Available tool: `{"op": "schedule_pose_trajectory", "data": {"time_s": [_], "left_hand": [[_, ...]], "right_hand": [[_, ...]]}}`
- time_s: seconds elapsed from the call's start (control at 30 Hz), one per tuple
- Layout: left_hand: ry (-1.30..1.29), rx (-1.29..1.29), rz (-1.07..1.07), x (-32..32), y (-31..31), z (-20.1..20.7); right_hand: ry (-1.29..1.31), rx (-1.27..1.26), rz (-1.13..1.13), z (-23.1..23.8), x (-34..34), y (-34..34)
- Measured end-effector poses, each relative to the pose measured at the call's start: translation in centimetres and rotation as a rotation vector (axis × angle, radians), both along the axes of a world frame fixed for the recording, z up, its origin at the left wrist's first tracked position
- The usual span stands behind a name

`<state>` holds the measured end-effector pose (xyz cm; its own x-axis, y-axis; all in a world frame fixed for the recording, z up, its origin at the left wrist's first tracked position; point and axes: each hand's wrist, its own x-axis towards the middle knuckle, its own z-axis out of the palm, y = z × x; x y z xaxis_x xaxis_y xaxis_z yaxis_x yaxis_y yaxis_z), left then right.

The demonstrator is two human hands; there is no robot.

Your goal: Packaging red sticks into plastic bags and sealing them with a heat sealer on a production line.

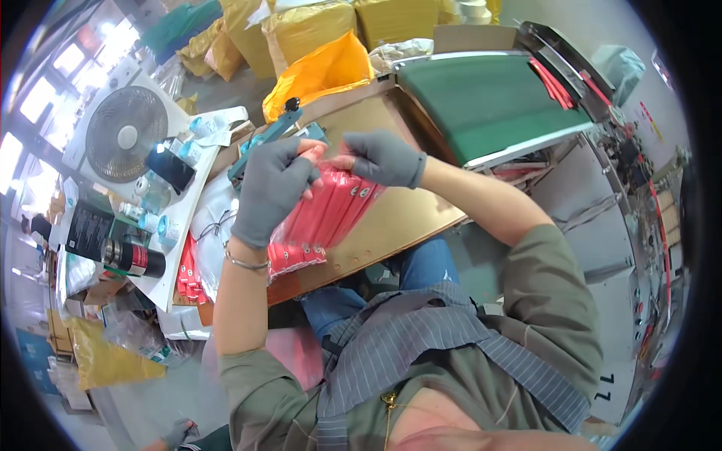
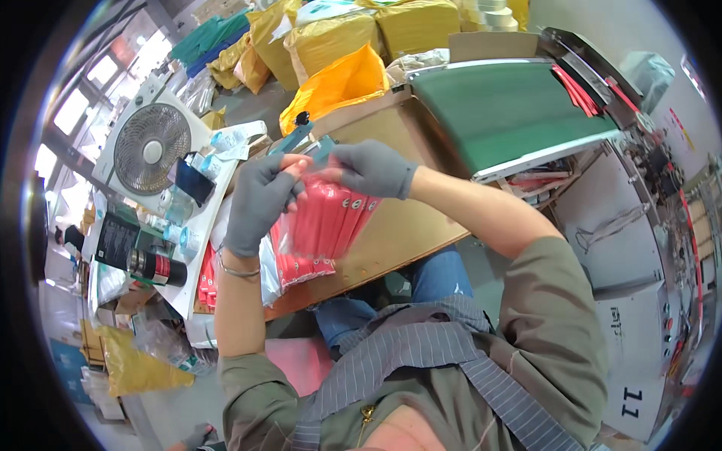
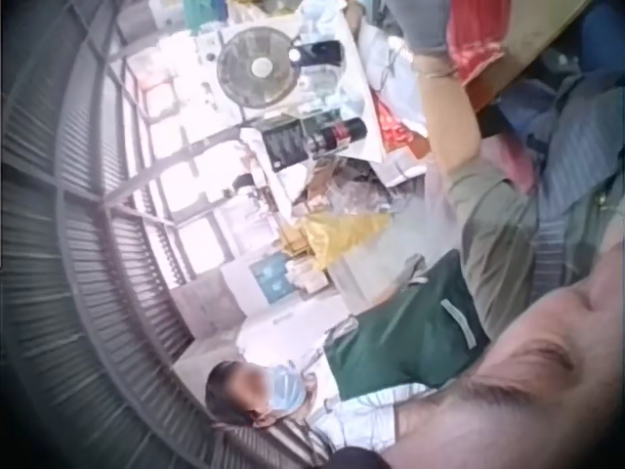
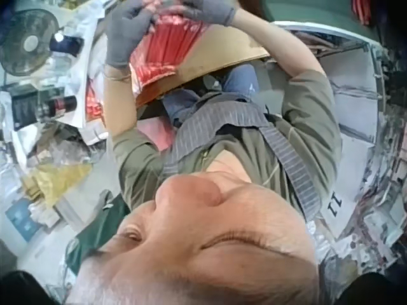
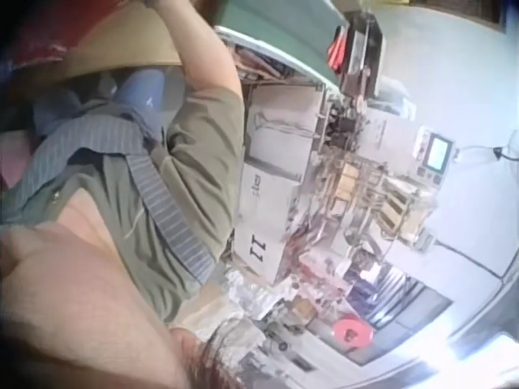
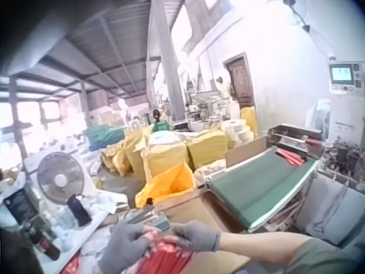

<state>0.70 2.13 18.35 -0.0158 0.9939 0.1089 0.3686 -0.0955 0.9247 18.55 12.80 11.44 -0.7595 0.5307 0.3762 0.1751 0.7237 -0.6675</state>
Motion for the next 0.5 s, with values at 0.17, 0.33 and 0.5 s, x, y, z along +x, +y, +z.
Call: {"op": "schedule_pose_trajectory", "data": {"time_s": [0.17,0.33,0.5], "left_hand": [[-0.133,0.193,0.019,-4.7,-0.5,-4.9],[-0.509,-0.26,0.213,-8.4,1.1,-17.1],[-0.631,-0.294,0.441,-11.5,5.1,-22.2]], "right_hand": [[0.32,-0.482,-0.068,-0.5,-5.9,0.8],[0.055,0.109,-0.275,-7.7,-13.3,8.2],[-0.065,0.047,-0.651,-6.7,-20.0,15.4]]}}
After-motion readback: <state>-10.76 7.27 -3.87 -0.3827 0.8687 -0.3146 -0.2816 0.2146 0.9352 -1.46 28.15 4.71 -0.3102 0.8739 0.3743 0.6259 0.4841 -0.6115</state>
